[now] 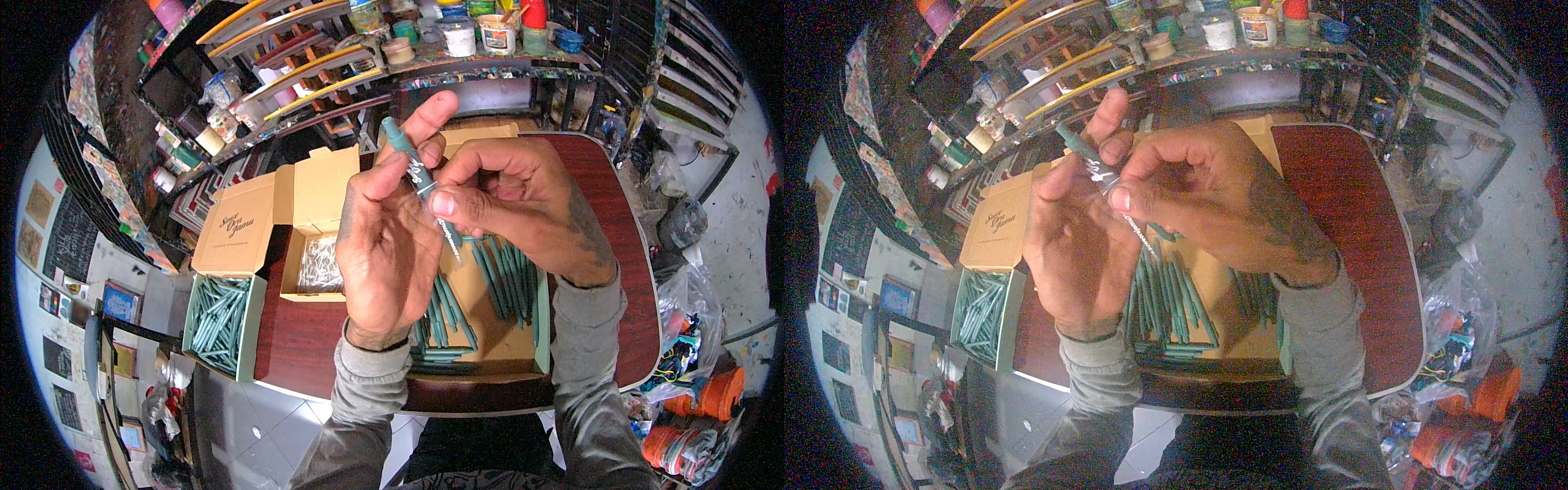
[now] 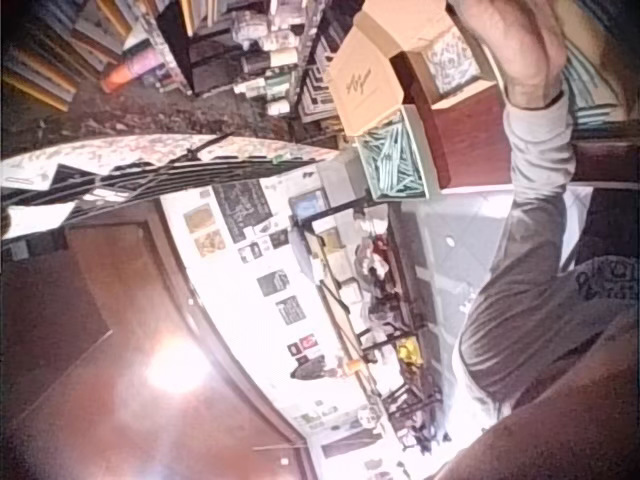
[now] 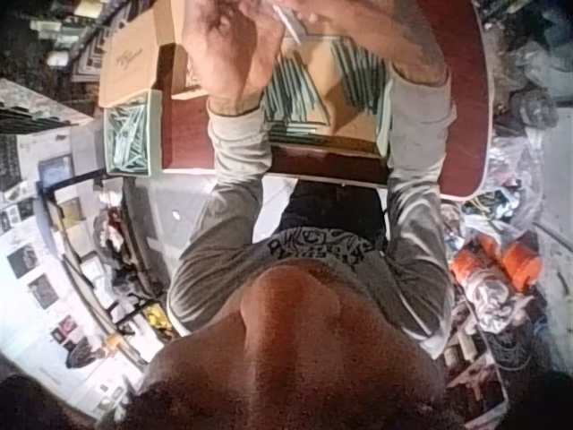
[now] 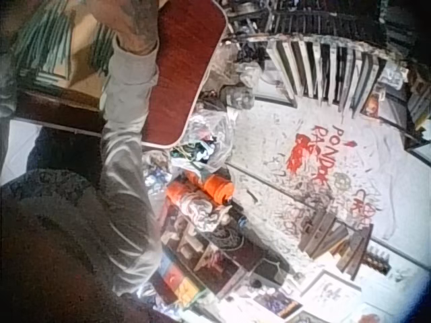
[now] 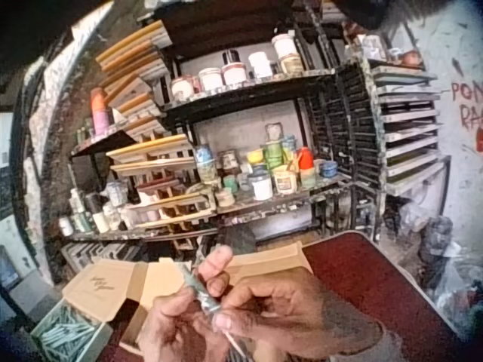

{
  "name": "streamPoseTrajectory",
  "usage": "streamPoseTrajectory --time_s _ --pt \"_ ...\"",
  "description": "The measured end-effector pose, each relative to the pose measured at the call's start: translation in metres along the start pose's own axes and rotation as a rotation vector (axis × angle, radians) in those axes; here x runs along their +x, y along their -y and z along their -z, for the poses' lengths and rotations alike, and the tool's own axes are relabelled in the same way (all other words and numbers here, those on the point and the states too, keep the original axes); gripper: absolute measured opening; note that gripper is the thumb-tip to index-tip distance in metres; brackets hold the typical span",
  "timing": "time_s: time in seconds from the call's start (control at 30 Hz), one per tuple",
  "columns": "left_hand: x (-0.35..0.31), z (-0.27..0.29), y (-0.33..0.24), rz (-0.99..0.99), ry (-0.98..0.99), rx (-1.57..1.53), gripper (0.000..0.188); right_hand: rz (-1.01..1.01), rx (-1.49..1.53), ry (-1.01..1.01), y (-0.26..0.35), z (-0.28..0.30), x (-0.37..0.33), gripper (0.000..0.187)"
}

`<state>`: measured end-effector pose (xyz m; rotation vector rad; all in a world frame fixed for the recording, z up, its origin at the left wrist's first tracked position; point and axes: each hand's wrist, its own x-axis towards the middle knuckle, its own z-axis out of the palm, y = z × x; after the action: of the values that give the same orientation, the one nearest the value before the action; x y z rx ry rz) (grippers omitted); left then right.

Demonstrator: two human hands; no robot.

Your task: The person assembles pens by inserting small internal components and screwing the casing parts together.

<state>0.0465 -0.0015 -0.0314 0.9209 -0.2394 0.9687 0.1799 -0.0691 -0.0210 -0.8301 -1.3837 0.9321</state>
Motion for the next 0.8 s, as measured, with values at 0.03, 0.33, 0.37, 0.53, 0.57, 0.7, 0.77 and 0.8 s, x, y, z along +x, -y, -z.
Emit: streamPoseTrajectory --time_s 0.03,0.33,0.37,0.53,0.57,0.7,0.77,0.8 --pt "0.000 0.000 0.002 -0.015 -0.006 0.003 0.051 -0.021 -0.011 -0.001 0.001 0.001 -0.001 0.011" --pt "-0.005 -0.005 0.007 -0.107 -0.084 0.092 0.049 -0.012 0.014 0.011 0.000 0.001 0.000 0.011" --pt "-0.004 -0.003 0.007 -0.081 -0.102 0.070 0.048 0.002 0.031 0.017 -0.001 0.001 0.001 0.011" --pt "-0.005 0.002 0.012 -0.111 -0.111 0.024 0.042 0.020 0.012 0.005 -0.004 0.001 0.002 0.010" --pt "-0.005 0.001 0.012 -0.125 -0.103 0.010 0.041 0.018 0.001 0.000 -0.003 0.000 0.002 0.011" --pt "-0.008 0.005 0.016 -0.197 -0.061 -0.009 0.041 0.110 -0.091 -0.058 -0.011 -0.005 0.005 0.013" --pt "-0.008 0.004 0.017 -0.215 -0.083 0.030 0.040 0.144 -0.184 -0.084 -0.012 -0.005 0.006 0.014" --pt "-0.007 0.004 0.015 -0.188 -0.120 0.042 0.040 0.161 -0.230 -0.097 -0.012 -0.005 0.006 0.015"
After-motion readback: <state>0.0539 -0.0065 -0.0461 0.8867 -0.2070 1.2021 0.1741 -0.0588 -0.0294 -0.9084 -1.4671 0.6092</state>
